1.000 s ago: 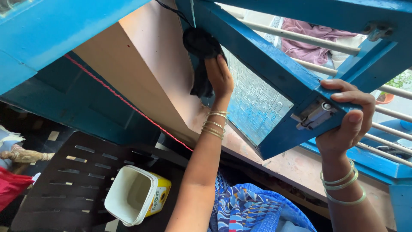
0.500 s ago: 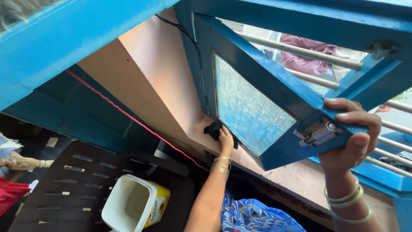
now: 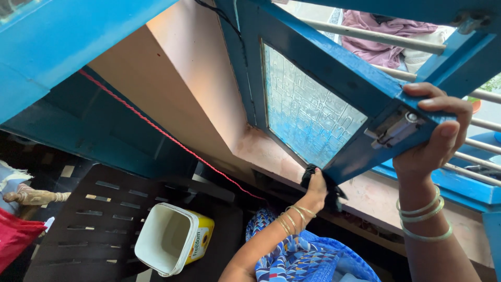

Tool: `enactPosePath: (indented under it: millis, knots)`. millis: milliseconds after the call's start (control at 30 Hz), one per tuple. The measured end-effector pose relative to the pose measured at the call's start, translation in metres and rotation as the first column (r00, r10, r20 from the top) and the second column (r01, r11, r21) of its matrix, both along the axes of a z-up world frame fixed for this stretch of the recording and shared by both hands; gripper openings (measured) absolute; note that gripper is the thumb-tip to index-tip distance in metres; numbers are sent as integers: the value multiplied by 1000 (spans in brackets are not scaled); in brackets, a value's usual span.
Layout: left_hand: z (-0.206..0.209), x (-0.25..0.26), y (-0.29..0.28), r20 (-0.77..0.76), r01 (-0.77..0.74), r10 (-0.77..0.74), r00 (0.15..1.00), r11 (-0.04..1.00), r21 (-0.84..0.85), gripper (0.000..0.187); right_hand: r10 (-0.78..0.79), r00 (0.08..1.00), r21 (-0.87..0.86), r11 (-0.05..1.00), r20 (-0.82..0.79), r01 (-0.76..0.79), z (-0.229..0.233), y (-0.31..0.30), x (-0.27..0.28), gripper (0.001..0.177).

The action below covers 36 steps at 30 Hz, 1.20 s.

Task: The person wipes the blue metal window frame and textured glass panes using a dark cloth. They clean the horizontal and vertical bars, the frame edges, and the glass surfaces, moving methodically across the window area.

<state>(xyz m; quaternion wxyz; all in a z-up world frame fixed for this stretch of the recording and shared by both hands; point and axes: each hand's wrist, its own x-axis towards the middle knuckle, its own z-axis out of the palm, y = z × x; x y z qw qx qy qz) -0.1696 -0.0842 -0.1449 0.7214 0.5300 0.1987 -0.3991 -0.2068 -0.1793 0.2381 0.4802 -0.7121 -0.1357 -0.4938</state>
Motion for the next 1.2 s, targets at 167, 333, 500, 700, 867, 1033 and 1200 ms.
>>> enactPosePath:
  millis: [167,333,500,700,867,1033,1200]
  knots:
    - [117,-18,4,-43,-74,63,997,947,-312,43,53,998,98,994,17,-54,6,12,1,54]
    - [223,-60,39,269,12,133,954,879,-477,38,39,999,138,989,38,-44,6,39,-10,55]
    - [234,-93,70,725,-7,157,671,979,-206,59,43,998,118,992,38,-47,3,81,-25,48]
    - [156,-65,114,-44,-231,229,972,918,-323,72,27,999,114,993,21,-29,7,132,-35,51]
    - [142,-72,149,114,-321,349,930,924,-210,76,-112,994,-17,994,-3,112,13,173,-38,59]
    - [205,-100,187,593,-478,422,686,876,-70,71,61,998,60,996,-11,-60,14,226,-33,69]
    - [273,-92,237,984,-565,177,4,812,-144,38,295,955,138,945,21,-295,19,273,-14,71]
